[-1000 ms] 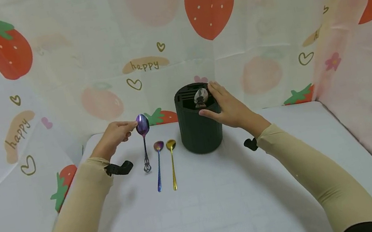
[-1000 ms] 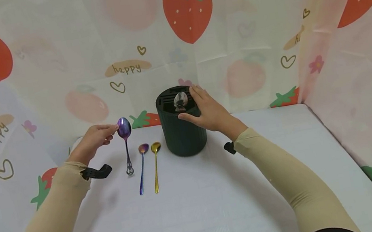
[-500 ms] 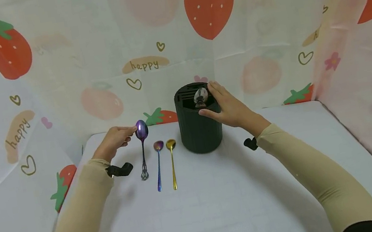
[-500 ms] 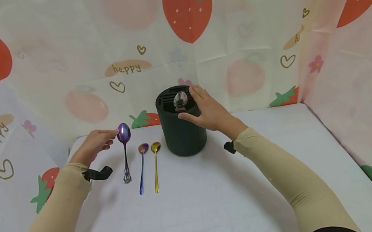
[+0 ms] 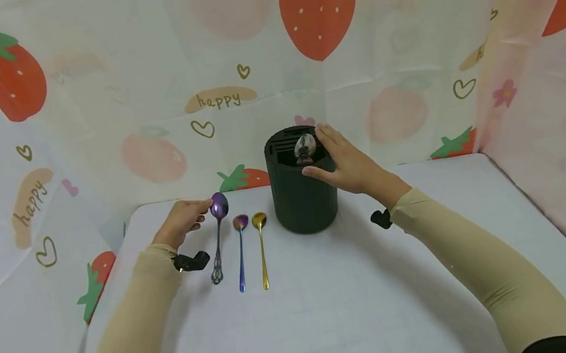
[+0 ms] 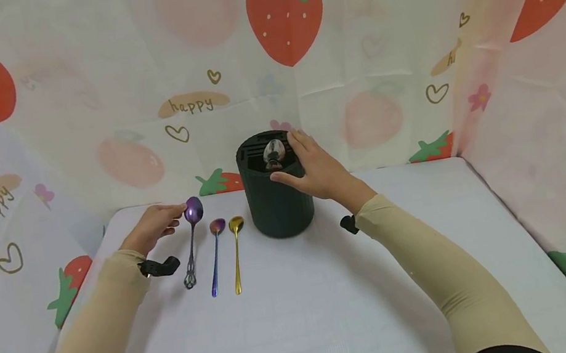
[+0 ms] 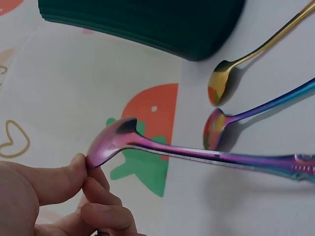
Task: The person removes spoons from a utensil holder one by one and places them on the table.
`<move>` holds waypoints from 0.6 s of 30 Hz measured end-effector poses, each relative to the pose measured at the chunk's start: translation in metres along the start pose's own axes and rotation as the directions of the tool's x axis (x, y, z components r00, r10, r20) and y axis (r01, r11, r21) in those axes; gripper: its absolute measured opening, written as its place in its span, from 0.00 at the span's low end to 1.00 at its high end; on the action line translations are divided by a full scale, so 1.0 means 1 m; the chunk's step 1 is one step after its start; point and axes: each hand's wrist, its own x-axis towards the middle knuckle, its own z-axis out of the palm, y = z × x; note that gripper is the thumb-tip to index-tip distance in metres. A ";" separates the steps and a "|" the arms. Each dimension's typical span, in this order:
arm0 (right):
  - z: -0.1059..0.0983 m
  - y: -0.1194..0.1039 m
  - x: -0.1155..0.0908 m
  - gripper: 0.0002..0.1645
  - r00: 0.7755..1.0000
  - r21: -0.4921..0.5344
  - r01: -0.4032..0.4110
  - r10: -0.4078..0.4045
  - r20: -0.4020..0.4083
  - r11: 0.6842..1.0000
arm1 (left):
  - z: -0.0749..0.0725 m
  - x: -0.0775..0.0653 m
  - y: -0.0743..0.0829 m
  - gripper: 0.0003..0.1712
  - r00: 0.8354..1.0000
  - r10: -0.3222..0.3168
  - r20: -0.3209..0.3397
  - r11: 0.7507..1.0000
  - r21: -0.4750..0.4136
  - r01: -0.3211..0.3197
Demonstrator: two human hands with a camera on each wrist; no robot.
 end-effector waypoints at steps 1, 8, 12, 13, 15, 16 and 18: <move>0.000 0.000 0.000 0.69 1.000 -0.002 -0.001 0.001 0.001 1.000 | 0.001 0.002 -0.002 0.30 1.000 -0.015 -0.006 1.000 -0.012 0.015; -0.001 -0.001 0.001 0.68 1.000 -0.003 0.009 -0.009 -0.006 1.000 | 0.007 0.012 -0.010 0.18 0.992 -0.116 -0.043 0.988 -0.111 0.110; -0.001 0.000 0.001 0.68 1.000 -0.009 0.007 -0.007 -0.006 1.000 | 0.009 0.014 -0.013 0.16 0.991 -0.124 -0.050 0.983 -0.139 0.116; -0.001 0.000 0.001 0.68 1.000 -0.008 0.004 -0.004 -0.006 1.000 | 0.009 0.014 -0.014 0.16 0.990 -0.128 -0.051 0.983 -0.141 0.120; 0.000 0.000 0.001 0.68 1.000 -0.003 0.003 -0.003 -0.008 1.000 | 0.010 0.015 -0.015 0.17 0.989 -0.139 -0.052 0.981 -0.144 0.130; 0.000 0.000 0.002 0.68 1.000 -0.002 0.004 -0.004 -0.008 1.000 | 0.010 0.015 -0.016 0.17 0.988 -0.143 -0.053 0.981 -0.142 0.134; 0.001 0.000 0.002 0.68 1.000 0.000 0.006 -0.006 -0.010 1.000 | 0.011 0.016 -0.019 0.17 0.987 -0.153 -0.056 0.978 -0.149 0.143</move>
